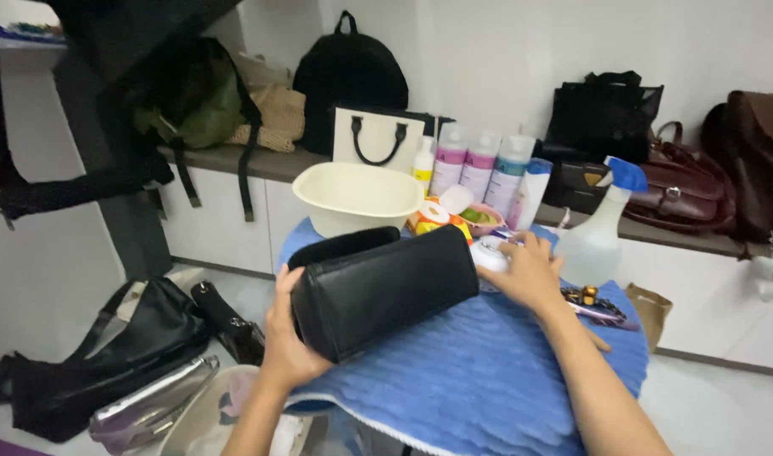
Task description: Cleaning and inspecting a small black leather bag on a workspace with various cleaning supplies.
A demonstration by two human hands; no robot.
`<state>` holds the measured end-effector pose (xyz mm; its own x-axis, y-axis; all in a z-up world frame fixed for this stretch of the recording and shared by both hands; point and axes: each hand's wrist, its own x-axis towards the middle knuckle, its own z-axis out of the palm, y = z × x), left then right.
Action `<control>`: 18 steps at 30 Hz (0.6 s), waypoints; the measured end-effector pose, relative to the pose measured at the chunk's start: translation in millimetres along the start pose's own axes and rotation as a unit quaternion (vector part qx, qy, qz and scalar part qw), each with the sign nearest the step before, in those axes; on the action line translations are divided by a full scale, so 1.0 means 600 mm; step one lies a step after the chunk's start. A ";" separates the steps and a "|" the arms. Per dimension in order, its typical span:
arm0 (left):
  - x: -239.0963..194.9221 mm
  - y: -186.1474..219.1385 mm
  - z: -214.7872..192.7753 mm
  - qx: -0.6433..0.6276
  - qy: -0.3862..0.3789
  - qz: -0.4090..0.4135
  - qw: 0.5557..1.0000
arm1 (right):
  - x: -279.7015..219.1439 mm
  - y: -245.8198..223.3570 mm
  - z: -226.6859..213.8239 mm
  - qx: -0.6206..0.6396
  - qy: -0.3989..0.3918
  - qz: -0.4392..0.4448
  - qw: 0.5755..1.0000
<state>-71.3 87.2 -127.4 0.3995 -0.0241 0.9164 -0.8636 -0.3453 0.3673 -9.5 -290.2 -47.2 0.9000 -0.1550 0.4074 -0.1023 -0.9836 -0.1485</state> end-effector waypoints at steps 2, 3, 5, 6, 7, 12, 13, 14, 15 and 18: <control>0.004 0.004 0.001 -0.001 0.009 0.010 1.000 | 0.000 0.006 0.007 -0.026 0.033 -0.031 0.999; 0.003 0.007 0.003 -0.005 0.016 0.017 1.000 | -0.003 0.011 0.013 -0.055 0.063 -0.061 0.995; 0.002 0.009 0.004 -0.009 0.023 0.012 1.000 | -0.005 0.016 0.028 -0.041 0.069 -0.058 0.995; 0.002 0.011 0.008 -0.013 0.034 0.010 0.999 | -0.003 0.021 0.031 -0.030 0.080 -0.058 0.995; 0.002 0.013 0.006 -0.013 0.035 0.009 0.999 | -0.008 0.014 0.025 -0.031 0.080 -0.059 0.995; -0.002 0.012 0.009 -0.008 0.035 0.005 0.999 | -0.020 0.004 0.005 0.045 0.064 -0.037 0.996; -0.002 0.010 0.008 -0.010 0.035 0.006 0.999 | -0.018 0.004 0.001 0.044 0.064 -0.036 0.996; -0.005 0.008 0.008 -0.004 0.037 0.011 0.999 | -0.020 0.007 -0.002 0.069 0.071 -0.035 0.994; -0.007 0.007 0.007 0.001 0.038 0.015 0.999 | -0.023 0.009 -0.005 0.094 0.077 -0.034 0.992; -0.008 0.000 0.011 0.008 0.044 0.028 0.999 | -0.021 0.018 -0.011 0.124 0.083 -0.035 0.988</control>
<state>-71.2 81.3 -132.9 0.3216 0.0393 0.9461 -0.8781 -0.3614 0.3135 -25.1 -299.2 -47.9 0.8168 -0.1205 0.5642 0.0838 -0.9428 -0.3226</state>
